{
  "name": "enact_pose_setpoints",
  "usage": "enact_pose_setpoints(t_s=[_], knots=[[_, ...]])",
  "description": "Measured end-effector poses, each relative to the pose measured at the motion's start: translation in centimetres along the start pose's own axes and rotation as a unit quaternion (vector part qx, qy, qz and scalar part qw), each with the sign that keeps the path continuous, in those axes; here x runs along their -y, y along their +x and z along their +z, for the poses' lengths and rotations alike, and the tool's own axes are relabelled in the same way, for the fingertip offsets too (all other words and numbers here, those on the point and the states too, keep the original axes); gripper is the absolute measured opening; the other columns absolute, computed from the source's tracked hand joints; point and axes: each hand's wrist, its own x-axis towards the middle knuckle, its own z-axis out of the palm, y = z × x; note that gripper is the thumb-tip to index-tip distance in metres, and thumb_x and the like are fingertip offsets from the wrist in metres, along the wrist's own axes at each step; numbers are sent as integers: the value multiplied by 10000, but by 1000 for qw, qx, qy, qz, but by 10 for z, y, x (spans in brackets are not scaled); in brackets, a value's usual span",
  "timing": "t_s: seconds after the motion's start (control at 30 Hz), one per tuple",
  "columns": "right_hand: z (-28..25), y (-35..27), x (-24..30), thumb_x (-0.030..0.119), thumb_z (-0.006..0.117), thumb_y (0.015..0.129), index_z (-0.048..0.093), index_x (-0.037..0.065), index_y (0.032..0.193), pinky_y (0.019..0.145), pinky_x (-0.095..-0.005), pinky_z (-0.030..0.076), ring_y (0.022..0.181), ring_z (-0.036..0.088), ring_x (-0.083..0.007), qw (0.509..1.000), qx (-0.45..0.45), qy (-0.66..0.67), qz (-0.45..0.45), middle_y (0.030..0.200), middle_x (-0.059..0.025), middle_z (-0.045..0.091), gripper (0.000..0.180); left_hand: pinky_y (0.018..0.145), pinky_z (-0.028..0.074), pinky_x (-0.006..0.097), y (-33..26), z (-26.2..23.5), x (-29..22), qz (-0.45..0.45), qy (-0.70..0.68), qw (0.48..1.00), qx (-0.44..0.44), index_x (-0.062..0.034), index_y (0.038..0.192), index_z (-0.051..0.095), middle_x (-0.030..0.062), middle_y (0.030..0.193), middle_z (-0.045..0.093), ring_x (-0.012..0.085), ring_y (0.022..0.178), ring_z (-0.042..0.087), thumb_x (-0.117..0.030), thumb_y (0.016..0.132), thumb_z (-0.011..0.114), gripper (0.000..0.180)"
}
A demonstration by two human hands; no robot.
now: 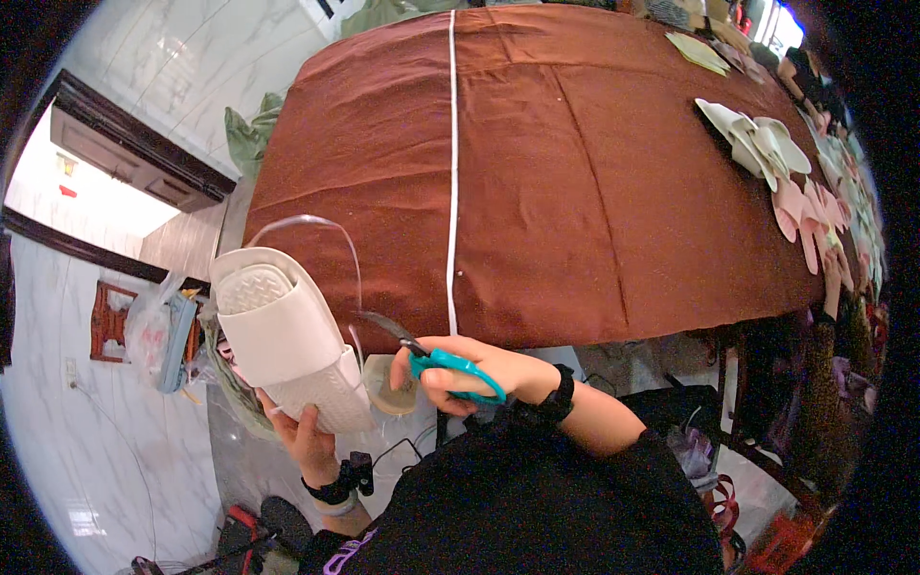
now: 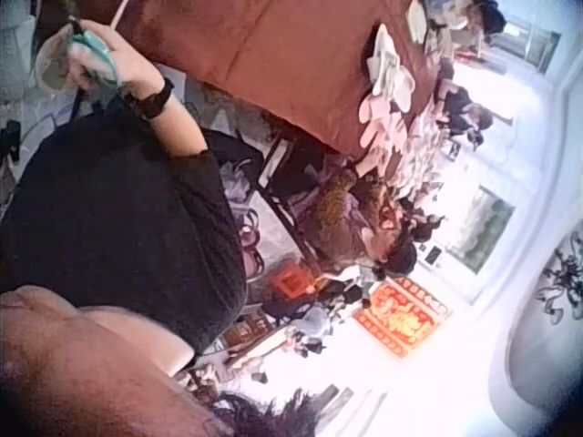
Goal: Trimming excess plastic material and loose threads from the edges of sandal slides using scissors.
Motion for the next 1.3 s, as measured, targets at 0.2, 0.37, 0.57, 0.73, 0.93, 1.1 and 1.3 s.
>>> enact_pose_setpoints(t_s=[0.2, 0.37, 0.57, 0.73, 0.93, 1.1, 1.3], knots=[[-25, -29, 5, 573, 467, 863, 428, -35, 1135, 373, -197, 319, 364, 427, -99, 967, -185, -41, -170, 488, -44, 494, 667, 956, 381, 339, 5, 16, 8, -42, 25, 999, 9, -41, 1423, 188, 123, 1348, 385, 218, 1168, 437, 83, 770, 584, 773], [-48, -29, 6, 108, 765, 715, 304, 82, 1259, 867, -348, 455, 1121, 514, -242, 957, -214, -7, -198, 1320, -153, 440, 714, 972, 364, 342, 0, 26, 17, -89, 45, 992, 73, -16, 1416, 195, 135, 1326, 416, 219, 1159, 452, 62, 769, 598, 767], [-33, -11, -14, 35, 780, 665, 294, 14, 1320, 961, -332, 380, 1124, 480, -196, 930, -315, -53, -182, 1223, -97, 494, 816, 1008, 305, 336, 6, 59, 35, -3, 281, 927, 250, 49, 1355, 319, 153, 1356, 403, 223, 1197, 431, -122, 928, 434, 474], [-41, -18, -22, 12, 725, 704, 385, 4, 1246, 924, -337, 424, 1061, 537, -190, 886, -411, 73, -203, 1158, -100, 548, 640, 955, 379, 358, 8, 75, 37, 40, 215, 962, 162, 29, 1163, 522, 171, 1097, 593, 267, 1042, 557, -277, 978, 379, 385], [-69, -61, -2, 51, 655, 779, 521, -5, 1153, 835, -332, 481, 985, 599, -211, 827, -472, 169, -255, 1087, -104, 614, 401, 480, 215, 255, 41, 2, -14, -64, -177, 981, 35, -82, 790, 435, -38, 493, 243, 85, 452, 219, -403, 965, 377, 370], [-70, -67, -6, 53, 636, 788, 531, -6, 1145, 833, -369, 494, 965, 612, -228, 849, -458, 150, -219, 1079, -116, 618, 376, 559, 300, 260, 35, -32, -10, -21, -102, 994, 17, -71, 871, 474, -9, 612, 370, 93, 568, 344, -425, 970, 341, 390], [-44, -51, -27, 103, 597, 823, 518, 5, 1171, 888, -365, 474, 1030, 591, -245, 849, -388, 344, -102, 1120, -128, 605, 370, 807, 391, 246, -15, 7, 86, -340, 240, 882, 223, -5, 1256, 483, 66, 1119, 577, 146, 914, 526, -325, 961, 372, 449]])
